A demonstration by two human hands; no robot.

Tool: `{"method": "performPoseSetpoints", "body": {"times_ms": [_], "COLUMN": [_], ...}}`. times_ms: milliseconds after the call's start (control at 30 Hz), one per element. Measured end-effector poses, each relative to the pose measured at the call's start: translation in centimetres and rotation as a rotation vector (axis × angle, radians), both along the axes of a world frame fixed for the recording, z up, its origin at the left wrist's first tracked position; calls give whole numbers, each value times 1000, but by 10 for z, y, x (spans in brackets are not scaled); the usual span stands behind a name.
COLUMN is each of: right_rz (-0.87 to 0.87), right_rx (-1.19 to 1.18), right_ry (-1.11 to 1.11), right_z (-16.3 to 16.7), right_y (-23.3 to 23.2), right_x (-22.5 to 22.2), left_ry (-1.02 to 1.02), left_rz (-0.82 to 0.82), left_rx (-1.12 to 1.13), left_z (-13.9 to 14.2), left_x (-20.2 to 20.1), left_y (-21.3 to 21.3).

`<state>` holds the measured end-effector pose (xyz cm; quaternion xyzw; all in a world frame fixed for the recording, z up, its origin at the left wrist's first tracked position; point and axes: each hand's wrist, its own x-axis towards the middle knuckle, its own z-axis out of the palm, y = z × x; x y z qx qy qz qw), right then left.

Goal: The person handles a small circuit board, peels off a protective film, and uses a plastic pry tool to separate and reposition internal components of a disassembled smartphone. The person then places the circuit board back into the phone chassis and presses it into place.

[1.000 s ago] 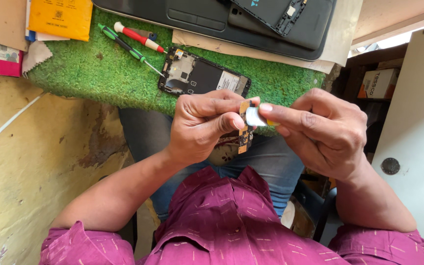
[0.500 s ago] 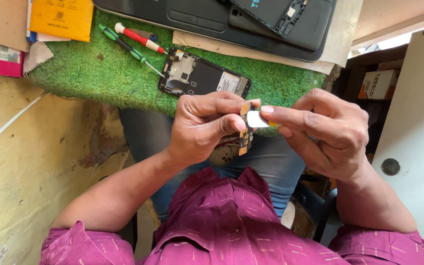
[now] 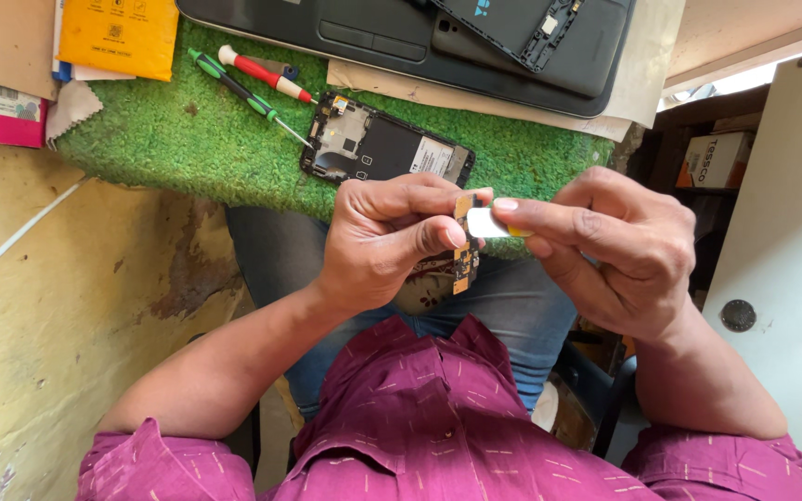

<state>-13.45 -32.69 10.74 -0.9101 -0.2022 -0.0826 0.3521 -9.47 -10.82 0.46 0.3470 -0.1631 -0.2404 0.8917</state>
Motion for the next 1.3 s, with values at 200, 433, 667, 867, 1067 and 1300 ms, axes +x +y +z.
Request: {"method": "performPoseSetpoints", "body": {"times_ms": [200,433,667,867,1067,1300], "right_rz": [3,-14,2,14,28,18], "right_rx": [-9,-14,13,4,-49,-56], "right_ry": [-1,-21,1,1,-75,-107], "right_z": [2,0,0,-3,-1,-6], "right_y": [2,1,-3,-4,1,-4], "right_x": [1,1,1,1,2,4], "left_ry": [32,-29,-17,1,51,64], "left_rz": [-21,-12,-45,-37,-58,-97], "left_rx": [29,28,32,17,-7,-29], "left_z": [3,2,3,0,0,-2], "left_x": [1,1,-2,0,1,4], "left_y": [2,3,3,2,3,3]}}
